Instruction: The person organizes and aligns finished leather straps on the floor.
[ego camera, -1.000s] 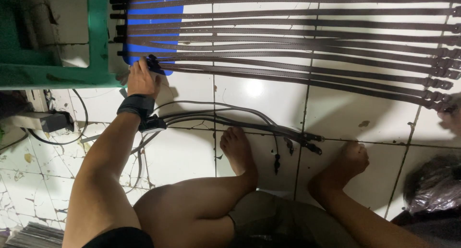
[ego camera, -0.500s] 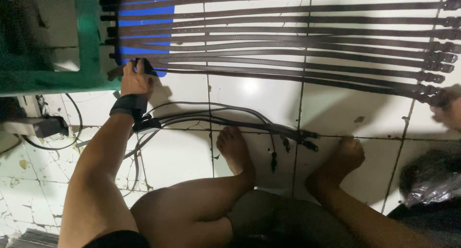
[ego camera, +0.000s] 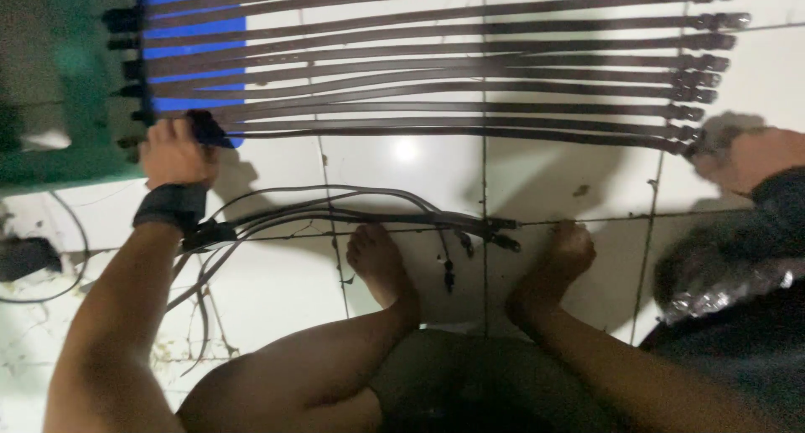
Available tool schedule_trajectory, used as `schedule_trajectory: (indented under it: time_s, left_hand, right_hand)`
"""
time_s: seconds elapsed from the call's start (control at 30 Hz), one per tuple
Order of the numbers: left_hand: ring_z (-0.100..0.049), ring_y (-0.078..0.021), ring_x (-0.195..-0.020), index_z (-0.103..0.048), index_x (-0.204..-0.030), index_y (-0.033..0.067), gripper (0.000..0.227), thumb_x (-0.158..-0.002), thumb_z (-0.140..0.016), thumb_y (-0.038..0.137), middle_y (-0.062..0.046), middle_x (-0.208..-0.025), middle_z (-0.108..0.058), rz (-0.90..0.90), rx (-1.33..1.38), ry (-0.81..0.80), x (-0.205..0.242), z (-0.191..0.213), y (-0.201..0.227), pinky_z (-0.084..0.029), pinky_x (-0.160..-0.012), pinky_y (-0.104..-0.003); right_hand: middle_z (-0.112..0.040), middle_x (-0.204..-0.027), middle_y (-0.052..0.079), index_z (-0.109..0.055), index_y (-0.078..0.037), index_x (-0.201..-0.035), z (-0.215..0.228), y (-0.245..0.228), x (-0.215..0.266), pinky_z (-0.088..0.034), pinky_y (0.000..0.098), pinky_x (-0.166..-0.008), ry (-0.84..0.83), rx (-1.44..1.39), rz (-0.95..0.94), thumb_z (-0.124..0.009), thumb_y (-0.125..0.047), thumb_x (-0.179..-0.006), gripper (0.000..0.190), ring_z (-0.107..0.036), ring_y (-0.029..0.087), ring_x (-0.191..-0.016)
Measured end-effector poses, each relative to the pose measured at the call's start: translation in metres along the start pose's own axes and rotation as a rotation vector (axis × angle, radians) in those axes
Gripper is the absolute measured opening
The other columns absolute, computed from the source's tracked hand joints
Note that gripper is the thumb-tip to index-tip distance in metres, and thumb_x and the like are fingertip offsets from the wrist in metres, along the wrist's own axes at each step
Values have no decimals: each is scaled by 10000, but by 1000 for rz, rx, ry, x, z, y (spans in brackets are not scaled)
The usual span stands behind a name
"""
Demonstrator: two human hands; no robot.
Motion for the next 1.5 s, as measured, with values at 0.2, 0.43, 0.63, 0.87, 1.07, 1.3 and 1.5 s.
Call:
schedule_trajectory:
  time_s: [0.2, 0.43, 0.63, 0.87, 1.07, 1.3, 1.5]
  left_hand:
    - [-628, -312, -1100, -663, -1129, 114, 321, -934, -767, 346, -111, -1099, -670, -345, 76, 228, -42, 89, 87, -490, -990, -481]
    - [-674, -302, -978, -431, -1560, 110, 623, -976, -615, 224, -163, -1068, -703, -1064, 8, 290, -68, 185, 315, -543, -907, -486]
    - [-573, -203, -604, -166, -1635, 263, 668, -1043, -472, 212, -70, -713, -604, -1353, -116, 482, -51, 215, 460, -502, -587, -385]
    - [-455, -174, -504, -109, -1645, 230, 711, -1029, -460, 177, -18, -617, -546, -1188, -224, 577, -75, 175, 518, -353, -458, -344]
    - [-477, -165, -504, -102, -1661, 188, 750, -1014, -480, 218, -31, -630, -563, -1254, -208, 371, -78, 178, 505, -343, -474, -347]
    - [-503, -166, -519, -110, -1638, 213, 720, -1014, -464, 282, -56, -687, -615, -1324, -248, 492, -69, 175, 476, -374, -470, -325]
    - [-506, -141, -525, -99, -1669, 187, 740, -1030, -466, 246, -67, -676, -622, -1311, -303, 382, -71, 189, 474, -385, -476, -314]
  right_hand:
    - [-802, -863, 231, -780, -15, -972, 10, -25, -28, -630, 485, -785, -39, -24, -132, -490, -632, -1031, 684, -784, 357, -808]
    - [-767, -955, 274, -818, -30, -1041, 47, -52, -143, -586, 541, -848, 338, 1, 15, -579, -603, -1016, 622, -744, 426, -908]
    - [-754, -967, 290, -806, 12, -1029, 80, -86, -204, -573, 571, -727, 526, 27, -18, -600, -565, -1036, 612, -737, 436, -804]
    - [-738, -1040, 251, -812, -56, -988, 84, -130, -228, -492, 588, -808, 718, 23, 49, -671, -528, -904, 500, -702, 445, -882]
    - [-760, -1016, 227, -809, -57, -1025, 97, -147, -220, -496, 571, -843, 596, 6, 70, -646, -490, -982, 465, -711, 428, -940]
    - [-755, -1010, 248, -803, -42, -1041, 95, -133, -202, -505, 572, -853, 548, -69, 36, -652, -538, -1003, 521, -705, 446, -942]
    - [-740, -1047, 224, -796, -38, -1027, 95, -135, -199, -447, 588, -884, 661, -37, 88, -672, -496, -947, 481, -672, 429, -1006]
Point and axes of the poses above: each hand's wrist, its own x-axis away from the middle knuckle, its own z-axis out of the back of the hand, y = z × x, the point moved 2 cm from there along -x, towards the middle knuckle
